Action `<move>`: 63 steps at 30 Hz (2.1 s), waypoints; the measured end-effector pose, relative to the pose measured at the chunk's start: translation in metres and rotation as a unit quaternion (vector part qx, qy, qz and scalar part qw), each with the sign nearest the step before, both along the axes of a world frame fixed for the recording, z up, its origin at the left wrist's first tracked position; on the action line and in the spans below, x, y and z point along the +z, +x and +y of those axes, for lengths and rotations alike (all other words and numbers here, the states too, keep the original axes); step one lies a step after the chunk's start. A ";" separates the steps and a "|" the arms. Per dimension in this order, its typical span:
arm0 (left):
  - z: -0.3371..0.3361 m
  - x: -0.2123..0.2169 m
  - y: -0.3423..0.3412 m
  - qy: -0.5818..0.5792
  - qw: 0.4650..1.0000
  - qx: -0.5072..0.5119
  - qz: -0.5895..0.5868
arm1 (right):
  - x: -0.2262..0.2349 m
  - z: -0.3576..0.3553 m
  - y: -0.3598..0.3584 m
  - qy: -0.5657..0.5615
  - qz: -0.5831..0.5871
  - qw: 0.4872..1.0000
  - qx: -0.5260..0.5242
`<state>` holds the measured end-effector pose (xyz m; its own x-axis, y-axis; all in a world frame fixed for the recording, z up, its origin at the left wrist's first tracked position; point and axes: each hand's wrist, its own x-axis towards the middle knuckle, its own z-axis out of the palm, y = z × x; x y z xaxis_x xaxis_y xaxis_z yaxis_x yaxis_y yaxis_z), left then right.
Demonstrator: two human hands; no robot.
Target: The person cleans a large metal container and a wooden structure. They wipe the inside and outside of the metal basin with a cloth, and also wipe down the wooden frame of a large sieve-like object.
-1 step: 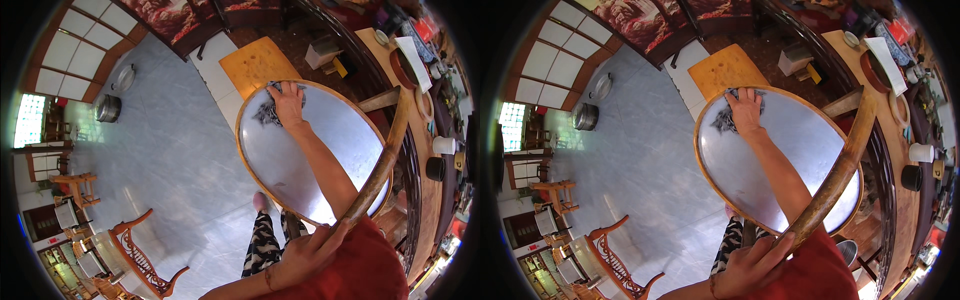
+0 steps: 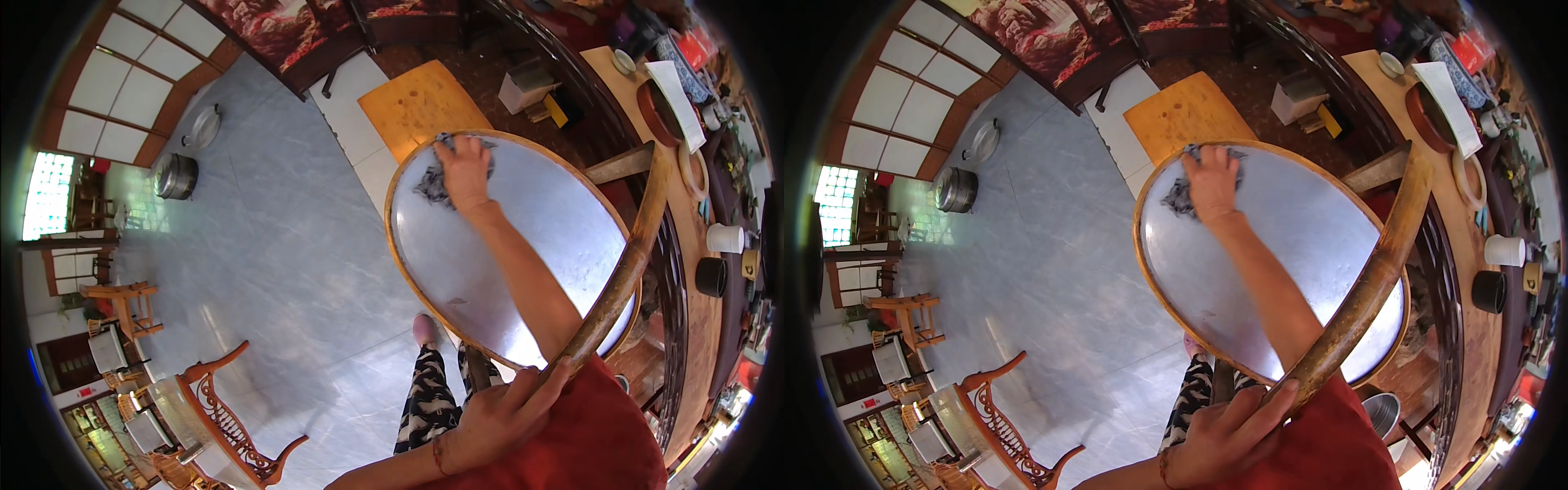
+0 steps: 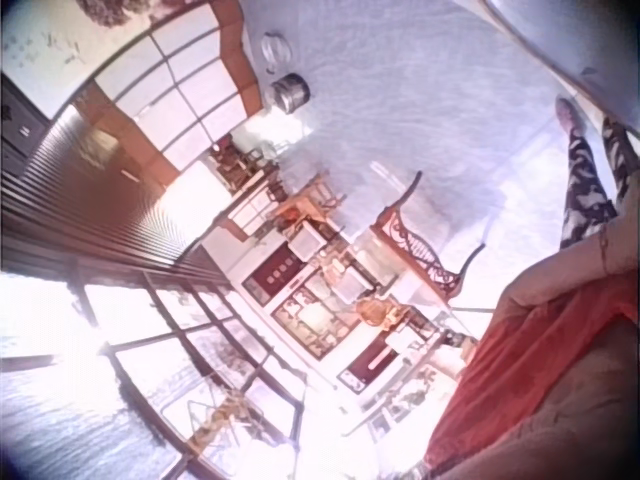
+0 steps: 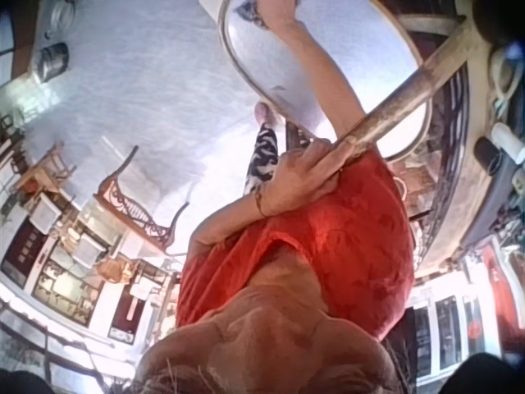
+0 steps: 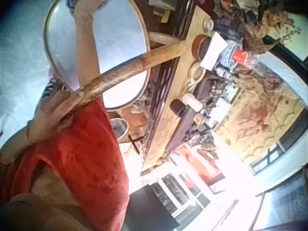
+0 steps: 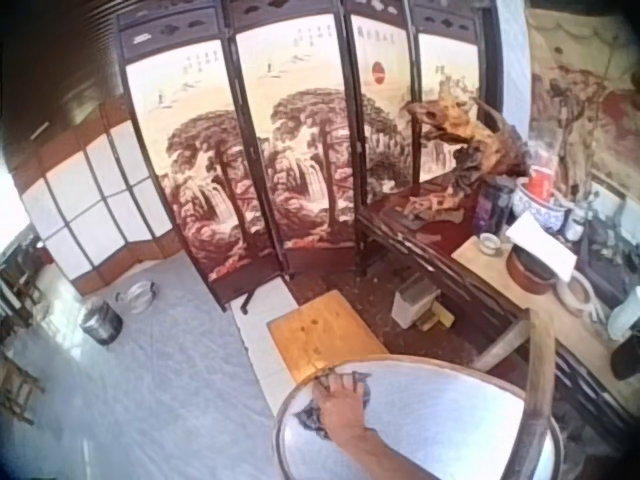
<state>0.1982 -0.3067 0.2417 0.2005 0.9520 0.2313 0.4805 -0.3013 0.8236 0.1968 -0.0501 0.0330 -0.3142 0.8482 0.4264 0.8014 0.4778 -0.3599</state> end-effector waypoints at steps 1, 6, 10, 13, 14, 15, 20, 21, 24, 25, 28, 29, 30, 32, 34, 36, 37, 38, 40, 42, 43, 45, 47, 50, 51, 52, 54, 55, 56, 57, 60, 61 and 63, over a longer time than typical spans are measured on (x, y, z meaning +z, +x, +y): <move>-0.001 -0.001 0.001 0.001 1.000 -0.005 0.002 | -0.001 -0.013 -0.011 0.014 -0.009 1.000 0.003; -0.006 -0.006 0.004 0.001 0.999 -0.001 0.036 | -0.002 -0.012 -0.010 0.023 -0.022 0.996 0.078; -0.004 -0.002 0.003 -0.007 0.999 -0.011 0.047 | -0.006 -0.031 -0.024 0.039 -0.022 0.999 0.014; -0.009 -0.008 0.002 -0.008 0.999 -0.011 0.037 | 0.004 -0.008 -0.004 0.007 -0.040 0.997 0.062; -0.007 -0.006 0.003 -0.007 1.000 -0.007 0.019 | 0.005 -0.001 0.002 0.011 -0.019 0.999 0.043; -0.004 -0.004 0.002 -0.005 1.000 -0.003 0.001 | 0.002 -0.006 -0.004 0.015 -0.026 0.999 0.033; -0.008 -0.006 0.004 -0.008 0.999 -0.013 0.037 | -0.006 -0.012 -0.008 0.065 -0.044 0.993 0.091; -0.009 -0.006 0.003 -0.007 0.999 -0.013 0.044 | -0.001 -0.002 -0.001 0.087 -0.028 0.990 0.110; -0.005 -0.005 0.005 0.004 0.999 -0.007 0.045 | 0.000 -0.011 -0.010 0.025 0.002 0.999 0.027; -0.004 -0.005 0.006 0.007 0.999 -0.003 0.042 | -0.004 -0.023 -0.019 0.021 0.008 1.000 0.002; -0.005 -0.004 0.002 -0.020 0.999 -0.011 0.042 | -0.004 -0.039 -0.021 0.042 -0.020 0.985 0.164; -0.006 -0.003 0.002 -0.013 0.999 -0.007 0.050 | -0.006 -0.027 -0.012 0.048 -0.006 0.976 0.214; -0.008 -0.004 0.001 -0.009 0.998 -0.002 0.058 | -0.001 -0.010 -0.006 0.026 -0.016 0.984 0.173; -0.007 -0.005 0.006 0.002 0.999 -0.007 0.053 | 0.007 0.011 0.006 -0.006 -0.039 0.996 0.077; -0.001 -0.005 0.009 0.005 0.999 -0.007 0.040 | -0.003 -0.031 -0.016 0.042 -0.041 0.996 0.066; -0.003 -0.002 0.004 -0.012 0.998 0.002 0.057 | -0.004 -0.069 -0.024 0.056 -0.031 0.989 0.136; -0.005 0.000 0.002 -0.021 0.998 0.006 0.063 | -0.003 -0.081 -0.019 0.044 -0.027 0.977 0.205; -0.006 -0.001 0.001 -0.005 0.998 0.018 0.061 | -0.001 -0.086 -0.015 0.033 -0.023 0.960 0.276; -0.010 -0.007 0.006 0.021 0.998 0.040 0.054 | 0.005 -0.059 -0.006 0.059 -0.037 0.979 0.193; -0.007 -0.007 0.005 0.014 0.998 0.008 0.053 | 0.008 -0.028 0.006 0.022 -0.042 0.993 0.111; -0.004 -0.005 0.005 0.012 0.998 -0.005 0.056 | 0.012 -0.023 0.005 -0.018 -0.029 0.996 0.079; -0.001 -0.004 0.007 0.014 0.998 0.009 0.055 | 0.004 -0.069 0.001 0.012 -0.050 0.985 0.162; -0.001 -0.002 0.005 0.019 0.999 0.016 0.037 | 0.018 -0.130 0.034 -0.018 -0.036 0.955 0.295; -0.006 -0.007 0.005 0.020 0.999 0.027 0.043 | 0.023 -0.195 0.111 -0.067 -0.070 0.928 0.360; -0.005 -0.009 0.006 0.025 0.998 0.039 0.039 | 0.022 -0.202 0.124 -0.074 -0.066 0.924 0.370; -0.006 -0.008 0.005 0.026 0.998 0.043 0.037 | 0.021 -0.208 0.134 -0.082 -0.061 0.919 0.381; -0.007 -0.006 0.002 0.017 0.999 0.032 0.037 | 0.018 -0.201 0.122 -0.073 -0.034 0.921 0.381; -0.006 -0.005 0.001 0.013 0.999 0.022 0.037 | 0.015 -0.189 0.095 -0.035 -0.016 0.938 0.345; -0.005 -0.003 0.001 0.018 0.998 0.023 0.050 | 0.022 -0.171 0.067 -0.053 -0.020 0.944 0.324; -0.003 -0.002 0.002 0.021 0.998 0.020 0.063 | 0.021 -0.154 0.041 -0.059 -0.010 0.959 0.276; -0.004 -0.002 0.006 0.018 0.998 0.025 0.054 | 0.022 -0.147 0.022 -0.067 0.006 0.976 0.207; -0.002 -0.003 0.005 0.018 0.998 0.029 0.043 | 0.023 -0.156 0.022 -0.056 0.014 0.978 0.198; -0.003 -0.004 0.002 0.011 0.999 0.035 0.040 | 0.024 -0.198 0.081 -0.133 -0.025 0.959 0.249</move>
